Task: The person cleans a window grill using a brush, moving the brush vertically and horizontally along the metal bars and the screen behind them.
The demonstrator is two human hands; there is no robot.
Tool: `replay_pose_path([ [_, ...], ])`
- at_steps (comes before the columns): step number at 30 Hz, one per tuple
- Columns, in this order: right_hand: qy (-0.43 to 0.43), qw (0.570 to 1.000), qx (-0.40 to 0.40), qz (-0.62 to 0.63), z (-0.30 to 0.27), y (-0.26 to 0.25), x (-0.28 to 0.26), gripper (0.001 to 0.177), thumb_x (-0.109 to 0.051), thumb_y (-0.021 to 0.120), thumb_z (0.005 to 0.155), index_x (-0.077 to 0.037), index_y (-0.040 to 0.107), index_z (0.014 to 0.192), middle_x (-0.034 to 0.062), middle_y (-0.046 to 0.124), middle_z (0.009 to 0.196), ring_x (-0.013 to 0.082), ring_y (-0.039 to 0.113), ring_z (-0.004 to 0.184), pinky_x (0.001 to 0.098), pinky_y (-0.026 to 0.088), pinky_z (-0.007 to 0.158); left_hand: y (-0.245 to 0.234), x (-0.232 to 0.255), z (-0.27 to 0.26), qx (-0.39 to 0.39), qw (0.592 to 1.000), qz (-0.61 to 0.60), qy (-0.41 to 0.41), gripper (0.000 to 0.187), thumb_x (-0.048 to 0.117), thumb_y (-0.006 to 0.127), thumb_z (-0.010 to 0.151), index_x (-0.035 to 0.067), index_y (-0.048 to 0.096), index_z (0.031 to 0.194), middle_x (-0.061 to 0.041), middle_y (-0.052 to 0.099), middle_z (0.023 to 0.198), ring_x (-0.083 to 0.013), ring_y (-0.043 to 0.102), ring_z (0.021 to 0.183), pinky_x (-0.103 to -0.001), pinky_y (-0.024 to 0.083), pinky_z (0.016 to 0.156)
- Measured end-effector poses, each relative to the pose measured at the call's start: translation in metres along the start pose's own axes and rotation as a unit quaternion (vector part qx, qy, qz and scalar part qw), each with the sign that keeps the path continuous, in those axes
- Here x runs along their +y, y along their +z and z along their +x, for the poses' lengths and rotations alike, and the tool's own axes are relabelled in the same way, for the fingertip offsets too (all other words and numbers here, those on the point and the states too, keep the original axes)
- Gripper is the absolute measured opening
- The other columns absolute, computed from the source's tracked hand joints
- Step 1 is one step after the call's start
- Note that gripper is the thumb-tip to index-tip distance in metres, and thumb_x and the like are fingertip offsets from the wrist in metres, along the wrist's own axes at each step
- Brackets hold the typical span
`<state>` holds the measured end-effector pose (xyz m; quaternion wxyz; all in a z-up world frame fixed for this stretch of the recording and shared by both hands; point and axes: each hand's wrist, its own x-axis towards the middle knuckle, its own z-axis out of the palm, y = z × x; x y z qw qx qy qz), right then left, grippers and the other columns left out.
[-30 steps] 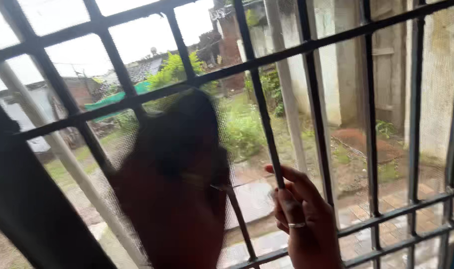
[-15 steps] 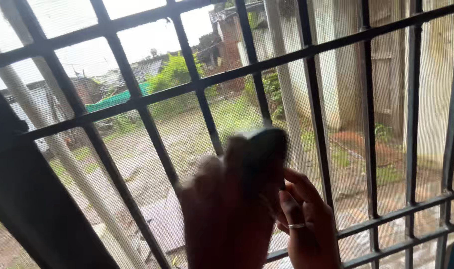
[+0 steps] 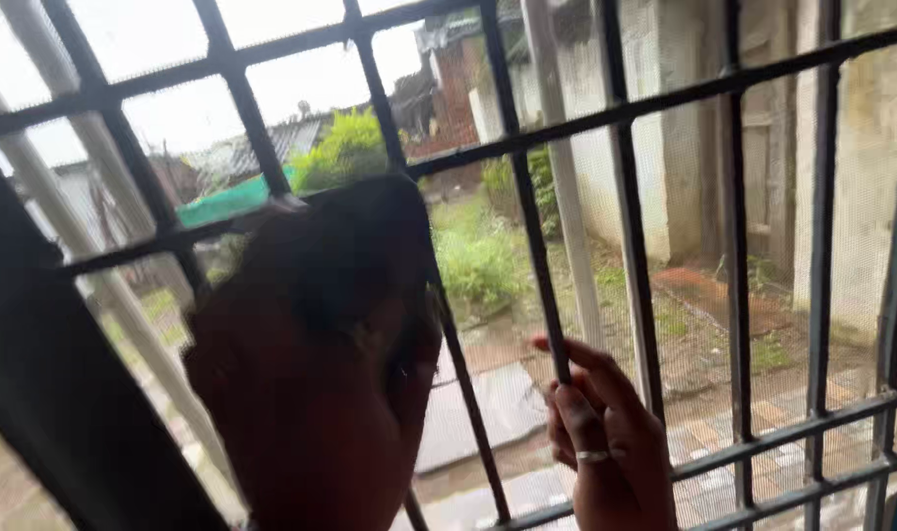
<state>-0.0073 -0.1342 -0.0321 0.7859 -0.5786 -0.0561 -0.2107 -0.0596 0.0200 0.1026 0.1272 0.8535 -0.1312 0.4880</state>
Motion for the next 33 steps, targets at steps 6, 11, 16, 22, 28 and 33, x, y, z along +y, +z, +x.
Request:
replay_pose_path([
  [6,-0.043,0.998,0.012,0.038,-0.003,0.006,-0.001,0.051,-0.014,0.052,0.090,-0.015,0.061,0.141,0.0011,0.048,0.065,0.0059,0.037,0.048,0.0246,0.033,0.043,0.013,0.023,-0.019,0.005,0.997,0.067,0.023,0.037,0.042,0.063,0.094,0.039,0.071,0.130,-0.001,0.072,0.121,-0.0244,0.069,0.104,-0.043,0.055,0.084],
  [11,-0.010,1.000,-0.007,0.009,0.000,-0.004,0.005,0.048,-0.018,0.052,0.094,-0.018,0.065,0.140,0.0018,0.049,0.064,0.0073,0.037,0.048,0.0255,0.030,0.043,0.017,0.017,-0.023,0.211,0.969,0.059,0.114,0.034,0.033,0.067,0.096,0.018,0.070,0.126,-0.009,0.059,0.128,-0.0327,0.060,0.115,-0.050,0.047,0.089],
  [16,-0.022,0.999,-0.009,0.035,0.003,-0.004,0.006,0.045,-0.013,0.052,0.095,-0.011,0.065,0.138,-0.0003,0.052,0.072,0.0053,0.041,0.054,0.0230,0.036,0.048,0.039,0.014,-0.019,-0.033,0.977,-0.148,-0.149,0.034,0.054,0.066,0.096,0.024,0.073,0.108,-0.001,0.075,0.093,-0.0245,0.078,0.091,-0.040,0.059,0.074],
  [22,-0.028,0.999,-0.024,0.034,0.001,0.002,0.004,0.045,-0.014,0.050,0.095,-0.013,0.064,0.138,0.0012,0.048,0.068,0.0069,0.037,0.052,0.0245,0.030,0.046,0.058,0.038,-0.034,0.131,0.991,-0.021,-0.021,0.045,0.050,0.076,0.093,0.021,0.070,0.128,-0.013,0.065,0.107,-0.0381,0.065,0.091,-0.053,0.050,0.081],
  [28,-0.086,0.996,-0.035,0.020,-0.002,-0.001,0.019,0.044,-0.014,0.049,0.101,-0.010,0.061,0.143,0.0027,0.049,0.073,0.0064,0.036,0.053,0.0245,0.031,0.045,0.012,0.005,-0.027,0.207,0.965,-0.050,0.151,0.047,0.017,0.075,0.079,0.011,0.065,0.124,-0.017,0.063,0.117,-0.0424,0.064,0.102,-0.052,0.051,0.085],
  [33,-0.095,0.993,-0.057,0.045,-0.008,0.007,0.021,0.045,-0.014,0.047,0.100,-0.008,0.061,0.142,0.0013,0.048,0.073,0.0050,0.036,0.055,0.0230,0.031,0.047,0.040,0.018,-0.050,0.081,0.984,-0.155,-0.025,0.041,0.031,0.074,0.087,0.015,0.069,0.124,-0.009,0.067,0.116,-0.0304,0.069,0.104,-0.046,0.053,0.087],
])
